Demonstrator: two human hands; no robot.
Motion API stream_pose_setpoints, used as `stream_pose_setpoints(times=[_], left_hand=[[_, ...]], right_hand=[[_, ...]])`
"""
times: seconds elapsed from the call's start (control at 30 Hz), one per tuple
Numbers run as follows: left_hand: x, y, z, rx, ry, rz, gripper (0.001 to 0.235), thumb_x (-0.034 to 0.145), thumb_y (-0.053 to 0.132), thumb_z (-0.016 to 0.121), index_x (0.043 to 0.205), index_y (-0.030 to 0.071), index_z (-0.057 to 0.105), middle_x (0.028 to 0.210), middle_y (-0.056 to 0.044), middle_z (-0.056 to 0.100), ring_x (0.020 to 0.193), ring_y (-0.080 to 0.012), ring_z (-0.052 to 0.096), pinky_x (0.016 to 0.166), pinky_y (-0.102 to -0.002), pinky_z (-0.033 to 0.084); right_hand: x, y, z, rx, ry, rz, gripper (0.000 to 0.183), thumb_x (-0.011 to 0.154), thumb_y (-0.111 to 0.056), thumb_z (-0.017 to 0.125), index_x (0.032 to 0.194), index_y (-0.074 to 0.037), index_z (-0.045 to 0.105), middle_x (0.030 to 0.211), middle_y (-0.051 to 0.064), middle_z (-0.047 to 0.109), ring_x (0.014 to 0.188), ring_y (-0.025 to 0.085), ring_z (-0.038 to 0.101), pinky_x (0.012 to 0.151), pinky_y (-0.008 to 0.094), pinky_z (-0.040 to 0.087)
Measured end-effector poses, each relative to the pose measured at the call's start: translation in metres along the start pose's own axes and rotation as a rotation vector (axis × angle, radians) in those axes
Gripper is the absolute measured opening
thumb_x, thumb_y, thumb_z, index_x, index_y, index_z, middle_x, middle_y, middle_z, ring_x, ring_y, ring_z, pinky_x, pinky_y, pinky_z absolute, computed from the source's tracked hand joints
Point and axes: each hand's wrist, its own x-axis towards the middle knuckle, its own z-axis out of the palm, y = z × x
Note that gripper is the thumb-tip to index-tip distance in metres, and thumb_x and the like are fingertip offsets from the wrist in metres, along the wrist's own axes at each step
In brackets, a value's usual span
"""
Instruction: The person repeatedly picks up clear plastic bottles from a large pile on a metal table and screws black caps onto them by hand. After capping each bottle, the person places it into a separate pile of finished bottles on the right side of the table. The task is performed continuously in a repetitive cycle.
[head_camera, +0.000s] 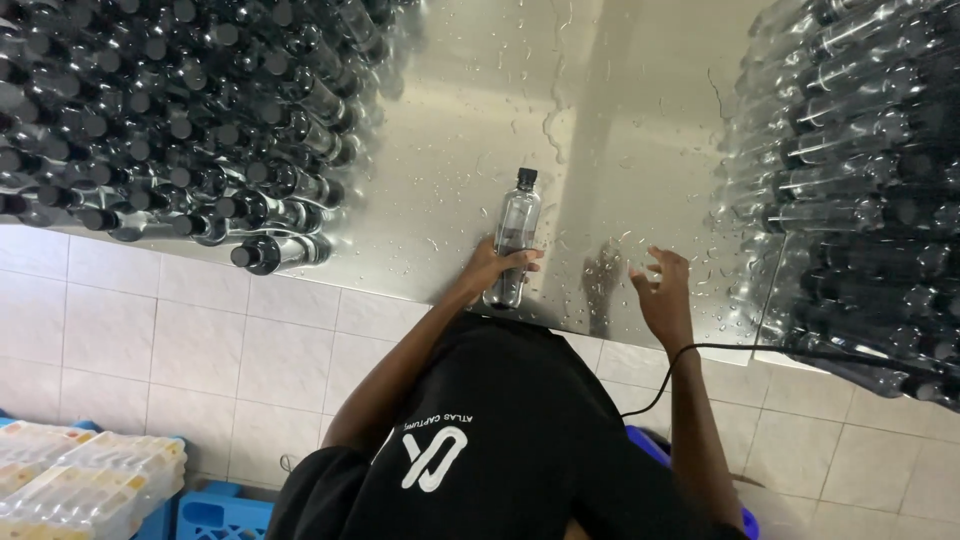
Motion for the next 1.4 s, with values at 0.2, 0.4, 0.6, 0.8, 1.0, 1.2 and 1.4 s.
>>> stream_pose_setpoints(times=[0.2, 0.4, 0.6, 0.8, 1.0, 1.2, 1.4], left_hand=[[-0.017, 0.016, 0.014, 0.023, -0.023, 0.037, 0.057, 0.093, 0.027, 0.091, 0.133, -0.004, 0.064, 0.121, -0.025, 0.075, 0.107, -0.0349, 0.079, 0.084, -0.046, 0.071], [-0.031, 0.04, 0.007, 0.173, -0.179, 0.117, 0.064, 0.087, 0.023, 0.094, 0.136, -0.003, 0.061, 0.116, -0.022, 0.075, 0.104, -0.033, 0.079, 0.085, -0.046, 0.07], [-0.042, 0.072, 0.011, 0.37, -0.45, 0.171, 0.04, 0.089, 0.022, 0.094, 0.117, 0.006, 0.07, 0.103, -0.015, 0.081, 0.098, -0.0258, 0.078, 0.084, -0.041, 0.066], [-0.026, 0.08, 0.015, 0.296, -0.749, 0.023, 0.034, 0.086, 0.01, 0.094, 0.112, 0.0, 0.075, 0.092, -0.019, 0.083, 0.081, -0.0228, 0.081, 0.072, -0.039, 0.068], [-0.022, 0.111, 0.053, 0.764, -0.7, 0.127, 0.061, 0.08, 0.035, 0.093, 0.124, 0.0, 0.069, 0.11, -0.024, 0.077, 0.099, -0.0374, 0.073, 0.088, -0.052, 0.058], [-0.009, 0.103, 0.061, 0.848, -0.678, 0.03, 0.064, 0.086, 0.036, 0.091, 0.133, -0.001, 0.067, 0.118, -0.023, 0.077, 0.106, -0.0339, 0.072, 0.096, -0.049, 0.057], [0.007, 0.107, 0.076, 0.982, -0.82, -0.117, 0.073, 0.081, 0.04, 0.094, 0.138, 0.001, 0.069, 0.124, -0.019, 0.078, 0.112, -0.0337, 0.074, 0.095, -0.047, 0.06]], right_hand=[[0.013, -0.087, 0.003, -0.052, -0.178, -0.311, 0.058, 0.111, -0.035, 0.063, 0.154, 0.002, 0.054, 0.155, 0.025, 0.039, 0.144, 0.047, 0.054, 0.116, 0.05, 0.052], [0.045, -0.139, -0.013, -0.361, -0.321, -0.685, 0.053, 0.118, -0.039, 0.047, 0.164, -0.014, 0.046, 0.153, 0.016, 0.048, 0.146, 0.038, 0.056, 0.113, 0.049, 0.056], [0.06, -0.149, -0.033, -0.763, -0.405, -1.213, 0.043, 0.119, -0.039, 0.041, 0.143, -0.008, 0.06, 0.137, 0.016, 0.063, 0.135, 0.037, 0.064, 0.108, 0.048, 0.056], [0.071, -0.109, -0.045, -0.96, -0.331, -1.358, 0.054, 0.115, -0.056, 0.034, 0.133, -0.012, 0.059, 0.118, 0.009, 0.061, 0.116, 0.03, 0.068, 0.097, 0.042, 0.057], [0.047, -0.075, -0.05, -0.655, -0.326, -0.704, 0.064, 0.12, -0.053, 0.023, 0.083, -0.015, 0.058, 0.069, 0.006, 0.053, 0.071, 0.031, 0.065, 0.07, 0.045, 0.056], [0.022, -0.078, -0.082, -0.536, -0.493, -0.427, 0.088, 0.103, -0.083, 0.027, 0.158, -0.018, 0.049, 0.13, 0.015, 0.067, 0.129, 0.036, 0.07, 0.105, 0.055, 0.057], [0.015, -0.033, -0.081, -0.841, -0.216, -1.105, 0.045, 0.113, -0.055, 0.049, 0.113, -0.011, 0.057, 0.117, 0.009, 0.055, 0.11, 0.032, 0.068, 0.089, 0.042, 0.058]])
